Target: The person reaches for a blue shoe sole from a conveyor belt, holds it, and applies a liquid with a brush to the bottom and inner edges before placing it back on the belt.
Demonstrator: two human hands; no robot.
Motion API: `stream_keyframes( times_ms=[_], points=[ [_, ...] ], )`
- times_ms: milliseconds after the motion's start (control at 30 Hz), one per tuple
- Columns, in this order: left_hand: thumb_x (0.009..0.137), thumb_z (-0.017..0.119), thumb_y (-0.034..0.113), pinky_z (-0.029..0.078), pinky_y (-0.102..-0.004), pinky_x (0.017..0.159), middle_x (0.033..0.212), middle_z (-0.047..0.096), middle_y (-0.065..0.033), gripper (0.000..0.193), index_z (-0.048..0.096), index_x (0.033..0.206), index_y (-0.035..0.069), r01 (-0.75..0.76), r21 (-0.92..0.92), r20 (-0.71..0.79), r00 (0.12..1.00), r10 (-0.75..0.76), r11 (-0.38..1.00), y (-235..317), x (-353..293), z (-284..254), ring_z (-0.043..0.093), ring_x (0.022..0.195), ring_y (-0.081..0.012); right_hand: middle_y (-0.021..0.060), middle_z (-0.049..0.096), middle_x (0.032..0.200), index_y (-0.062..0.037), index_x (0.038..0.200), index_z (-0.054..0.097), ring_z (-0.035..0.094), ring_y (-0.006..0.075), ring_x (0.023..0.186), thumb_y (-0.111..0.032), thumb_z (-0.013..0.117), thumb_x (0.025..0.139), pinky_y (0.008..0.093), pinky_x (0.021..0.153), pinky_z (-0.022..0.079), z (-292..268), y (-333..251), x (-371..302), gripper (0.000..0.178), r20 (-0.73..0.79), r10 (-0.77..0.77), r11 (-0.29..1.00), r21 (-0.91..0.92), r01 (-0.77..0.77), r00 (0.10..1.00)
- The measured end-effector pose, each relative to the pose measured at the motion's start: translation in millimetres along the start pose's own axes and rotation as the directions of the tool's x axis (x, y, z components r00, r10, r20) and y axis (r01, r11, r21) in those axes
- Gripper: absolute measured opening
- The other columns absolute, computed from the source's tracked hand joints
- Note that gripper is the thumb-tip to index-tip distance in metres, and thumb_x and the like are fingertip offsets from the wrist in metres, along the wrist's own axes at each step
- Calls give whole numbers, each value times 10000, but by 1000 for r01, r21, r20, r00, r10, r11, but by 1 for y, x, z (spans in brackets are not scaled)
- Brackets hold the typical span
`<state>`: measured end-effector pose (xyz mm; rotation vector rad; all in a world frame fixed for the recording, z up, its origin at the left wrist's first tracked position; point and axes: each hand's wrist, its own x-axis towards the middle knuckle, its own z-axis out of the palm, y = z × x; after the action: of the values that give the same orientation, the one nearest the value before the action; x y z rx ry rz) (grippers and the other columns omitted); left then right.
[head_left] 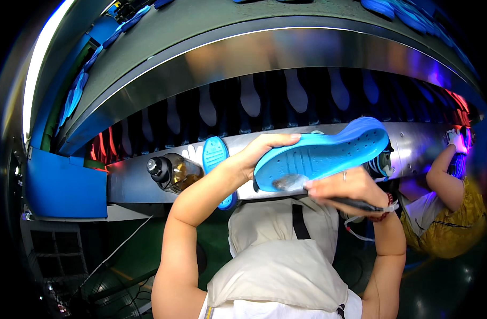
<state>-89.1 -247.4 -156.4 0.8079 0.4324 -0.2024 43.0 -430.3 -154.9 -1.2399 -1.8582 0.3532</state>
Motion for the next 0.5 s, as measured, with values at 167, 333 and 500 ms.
stream_keyframes(
  times_ms=[167,333,500],
  points=[
    [806,554,383,477,-322,764,1086,547,-189,545,493,1185,-4,63,199,-32,998,-57,978,-5,-5,-8,574,922,-238,20,656,939,-97,895,653,635,191,838,-69,595,744,285,760,488,-11,-9,-5,164,409,114,987,-147,-58,905],
    [817,538,388,475,-318,778,1111,540,-187,561,471,1210,-6,69,239,9,997,-73,969,-4,-6,-11,573,929,-234,92,647,957,-62,919,646,627,219,895,-46,630,721,277,742,505,-15,14,-13,199,285,130,991,2,-136,950],
    [811,559,363,464,-307,794,1099,548,-186,545,479,1198,-14,85,198,-108,992,-64,977,-6,-16,-12,568,939,-227,88,655,927,-62,917,650,634,212,871,-55,654,718,278,741,505,-27,15,-8,200,269,151,988,-20,-152,951]
  ],
)
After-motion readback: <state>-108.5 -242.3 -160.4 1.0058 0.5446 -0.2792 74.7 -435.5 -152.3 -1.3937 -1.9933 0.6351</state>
